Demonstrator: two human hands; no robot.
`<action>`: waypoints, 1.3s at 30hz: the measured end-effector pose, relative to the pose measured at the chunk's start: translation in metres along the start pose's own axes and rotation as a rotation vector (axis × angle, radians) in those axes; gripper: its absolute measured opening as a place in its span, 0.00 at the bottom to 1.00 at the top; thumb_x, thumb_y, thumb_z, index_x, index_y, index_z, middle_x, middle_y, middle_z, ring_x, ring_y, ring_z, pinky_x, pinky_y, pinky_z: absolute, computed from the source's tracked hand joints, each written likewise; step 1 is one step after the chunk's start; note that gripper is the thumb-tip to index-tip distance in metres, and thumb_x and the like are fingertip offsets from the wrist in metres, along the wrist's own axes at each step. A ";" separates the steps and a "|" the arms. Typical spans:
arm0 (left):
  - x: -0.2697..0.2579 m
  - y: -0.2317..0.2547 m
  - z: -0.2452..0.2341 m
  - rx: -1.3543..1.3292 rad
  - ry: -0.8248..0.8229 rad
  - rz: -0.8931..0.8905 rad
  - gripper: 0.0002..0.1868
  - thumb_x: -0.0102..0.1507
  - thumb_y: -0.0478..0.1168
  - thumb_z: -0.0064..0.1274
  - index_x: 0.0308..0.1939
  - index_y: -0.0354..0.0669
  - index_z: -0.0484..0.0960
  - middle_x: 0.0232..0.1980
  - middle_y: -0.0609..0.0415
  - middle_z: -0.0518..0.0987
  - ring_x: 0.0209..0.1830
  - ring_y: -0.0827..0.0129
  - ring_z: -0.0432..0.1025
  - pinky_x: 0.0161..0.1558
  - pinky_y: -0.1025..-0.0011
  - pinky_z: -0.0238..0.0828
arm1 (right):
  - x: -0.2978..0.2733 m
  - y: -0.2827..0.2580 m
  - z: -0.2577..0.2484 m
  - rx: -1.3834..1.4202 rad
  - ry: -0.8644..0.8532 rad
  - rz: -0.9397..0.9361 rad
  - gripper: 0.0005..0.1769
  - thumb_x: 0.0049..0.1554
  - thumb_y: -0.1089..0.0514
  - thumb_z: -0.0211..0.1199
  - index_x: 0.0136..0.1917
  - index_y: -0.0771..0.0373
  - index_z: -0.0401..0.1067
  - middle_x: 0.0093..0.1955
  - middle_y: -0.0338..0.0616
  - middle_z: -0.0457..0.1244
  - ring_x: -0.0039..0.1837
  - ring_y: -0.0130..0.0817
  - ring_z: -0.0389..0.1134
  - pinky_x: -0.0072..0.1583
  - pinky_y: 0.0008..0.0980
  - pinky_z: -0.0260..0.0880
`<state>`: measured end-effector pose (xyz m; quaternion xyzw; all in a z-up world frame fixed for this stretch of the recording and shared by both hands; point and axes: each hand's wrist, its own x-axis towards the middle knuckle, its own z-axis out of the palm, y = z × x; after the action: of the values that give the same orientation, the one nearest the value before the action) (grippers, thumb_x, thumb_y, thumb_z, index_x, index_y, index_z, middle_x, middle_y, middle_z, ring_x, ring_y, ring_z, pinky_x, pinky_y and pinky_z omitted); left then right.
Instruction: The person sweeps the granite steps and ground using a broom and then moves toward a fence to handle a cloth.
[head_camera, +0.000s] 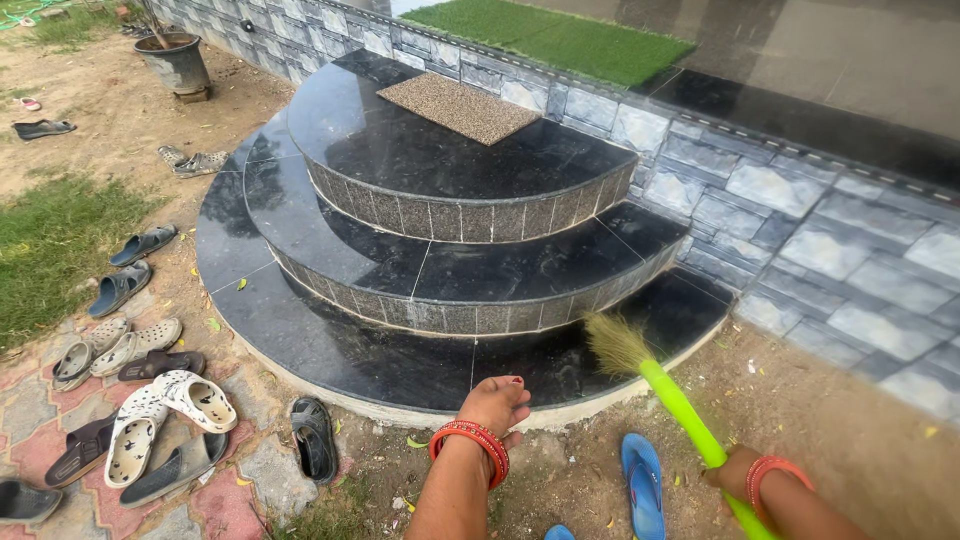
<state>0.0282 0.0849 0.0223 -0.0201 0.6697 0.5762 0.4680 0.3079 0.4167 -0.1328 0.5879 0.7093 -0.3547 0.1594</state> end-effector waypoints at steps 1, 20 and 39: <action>-0.001 0.002 0.001 -0.007 -0.003 -0.004 0.15 0.67 0.47 0.48 0.58 0.58 0.77 0.54 0.66 0.82 0.51 0.76 0.75 0.49 0.64 0.70 | 0.006 -0.005 0.011 0.021 -0.048 -0.026 0.19 0.53 0.56 0.73 0.54 0.67 0.74 0.40 0.54 0.73 0.39 0.46 0.74 0.44 0.46 0.75; -0.021 -0.006 -0.111 -0.355 0.151 0.069 0.14 0.68 0.48 0.50 0.56 0.54 0.76 0.52 0.62 0.82 0.51 0.70 0.74 0.52 0.60 0.68 | -0.135 -0.187 0.212 0.431 -0.693 -0.238 0.12 0.51 0.70 0.67 0.49 0.69 0.69 0.33 0.51 0.65 0.32 0.42 0.68 0.37 0.42 0.71; -0.054 0.002 -0.155 -0.372 0.200 0.072 0.17 0.67 0.52 0.50 0.58 0.55 0.76 0.57 0.61 0.81 0.56 0.69 0.74 0.59 0.56 0.68 | -0.059 -0.238 0.164 0.612 -0.353 -0.021 0.17 0.55 0.68 0.64 0.55 0.75 0.64 0.36 0.54 0.65 0.37 0.45 0.69 0.42 0.46 0.74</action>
<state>-0.0365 -0.0649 0.0427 -0.1391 0.5951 0.7015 0.3666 0.0660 0.2475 -0.1343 0.5308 0.5376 -0.6486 0.0924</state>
